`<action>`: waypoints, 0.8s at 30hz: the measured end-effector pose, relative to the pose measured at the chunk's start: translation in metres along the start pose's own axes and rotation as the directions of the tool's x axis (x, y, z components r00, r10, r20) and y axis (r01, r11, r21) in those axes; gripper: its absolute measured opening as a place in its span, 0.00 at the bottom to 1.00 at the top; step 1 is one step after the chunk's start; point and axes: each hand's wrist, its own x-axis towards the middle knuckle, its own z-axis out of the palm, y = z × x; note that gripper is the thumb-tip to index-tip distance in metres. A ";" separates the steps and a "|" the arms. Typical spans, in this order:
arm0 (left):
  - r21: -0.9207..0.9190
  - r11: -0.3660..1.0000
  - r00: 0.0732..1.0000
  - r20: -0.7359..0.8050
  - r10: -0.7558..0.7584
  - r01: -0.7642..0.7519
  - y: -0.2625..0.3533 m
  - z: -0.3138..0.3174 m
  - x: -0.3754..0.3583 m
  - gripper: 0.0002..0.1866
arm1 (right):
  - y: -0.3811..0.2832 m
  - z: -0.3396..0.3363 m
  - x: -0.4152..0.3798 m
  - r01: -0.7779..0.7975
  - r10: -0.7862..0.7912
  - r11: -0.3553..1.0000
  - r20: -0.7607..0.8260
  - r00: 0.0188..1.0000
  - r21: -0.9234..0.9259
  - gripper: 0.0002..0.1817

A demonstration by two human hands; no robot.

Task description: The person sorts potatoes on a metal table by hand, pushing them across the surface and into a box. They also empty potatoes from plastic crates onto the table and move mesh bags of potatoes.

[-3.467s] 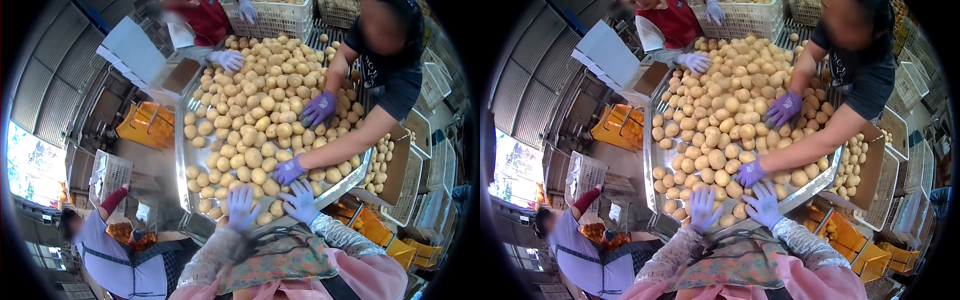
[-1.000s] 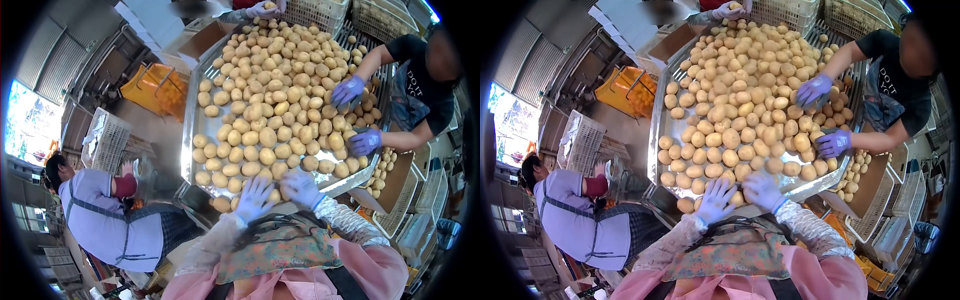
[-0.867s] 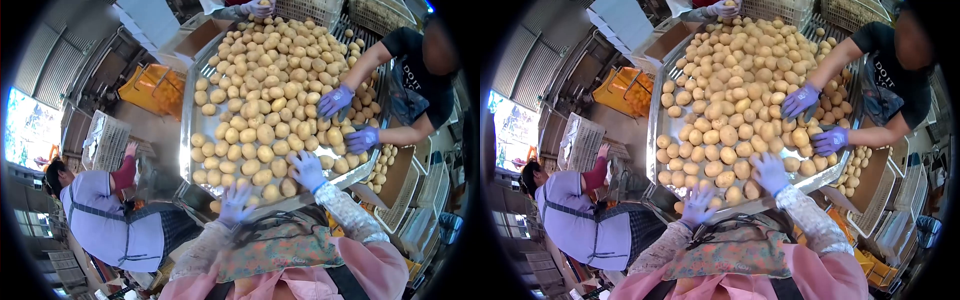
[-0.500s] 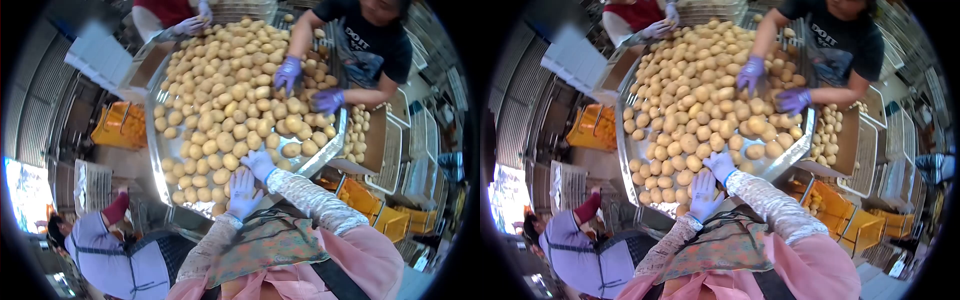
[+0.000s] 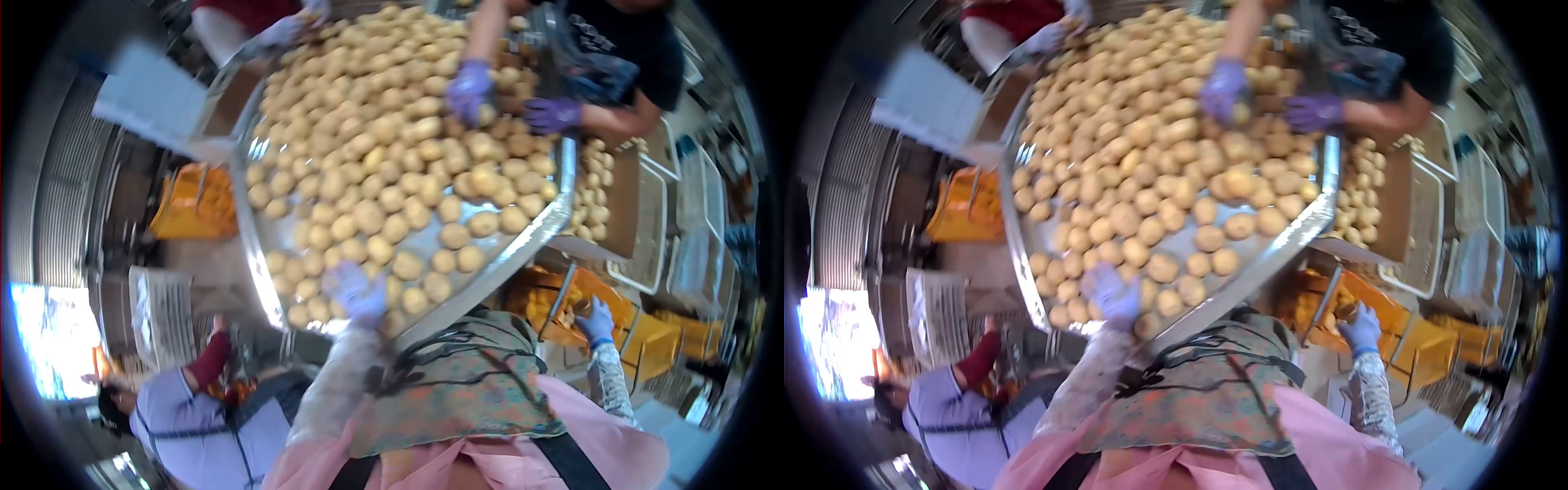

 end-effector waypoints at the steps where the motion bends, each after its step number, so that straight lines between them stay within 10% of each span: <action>1: -0.088 0.996 1.000 -0.018 0.026 -0.027 0.022 -0.002 0.004 0.41 | 0.012 0.022 0.008 0.104 -0.081 0.984 -0.157 0.984 0.147 0.38; 2: -0.183 0.981 0.997 -0.042 0.058 -0.065 0.038 -0.003 0.008 0.41 | -0.010 0.014 0.013 0.141 -0.121 0.982 -0.153 0.981 0.129 0.38; 4: -0.269 0.959 0.995 -0.064 0.071 -0.086 0.033 -0.016 -0.006 0.41 | -0.082 -0.023 -0.005 0.722 -0.643 0.625 -0.328 0.692 0.296 0.31; 6: -0.308 0.904 0.931 0.117 0.345 -0.296 0.009 -0.034 -0.020 0.42 | -0.152 -0.045 -0.011 0.922 -0.853 0.380 -0.355 0.381 0.075 0.27; 8: -0.389 0.895 0.938 0.167 0.304 -0.221 -0.023 -0.049 -0.046 0.40 | -0.212 -0.051 -0.020 0.953 -0.911 0.234 -0.385 0.146 -0.193 0.28; 12: -0.288 0.933 0.919 0.264 0.293 -0.215 -0.076 -0.061 -0.085 0.38 | -0.283 -0.009 -0.031 0.977 -0.973 0.087 -0.226 0.041 -0.196 0.29; 19: -0.162 0.958 0.969 0.108 -0.223 0.238 -0.047 -0.005 -0.029 0.41 | -0.344 0.047 -0.087 0.953 -0.964 -0.244 -0.062 -0.259 -0.181 0.30; 22: -0.065 0.998 1.000 -0.019 -0.001 0.000 -0.009 -0.011 -0.040 0.44 | -0.340 0.031 -0.070 0.936 -0.949 -0.312 0.013 -0.314 -0.160 0.27; 24: -0.373 0.911 0.956 0.155 0.248 -0.176 -0.012 -0.047 -0.051 0.45 | -0.327 0.022 -0.028 0.901 -0.904 -0.428 -0.033 -0.427 0.065 0.24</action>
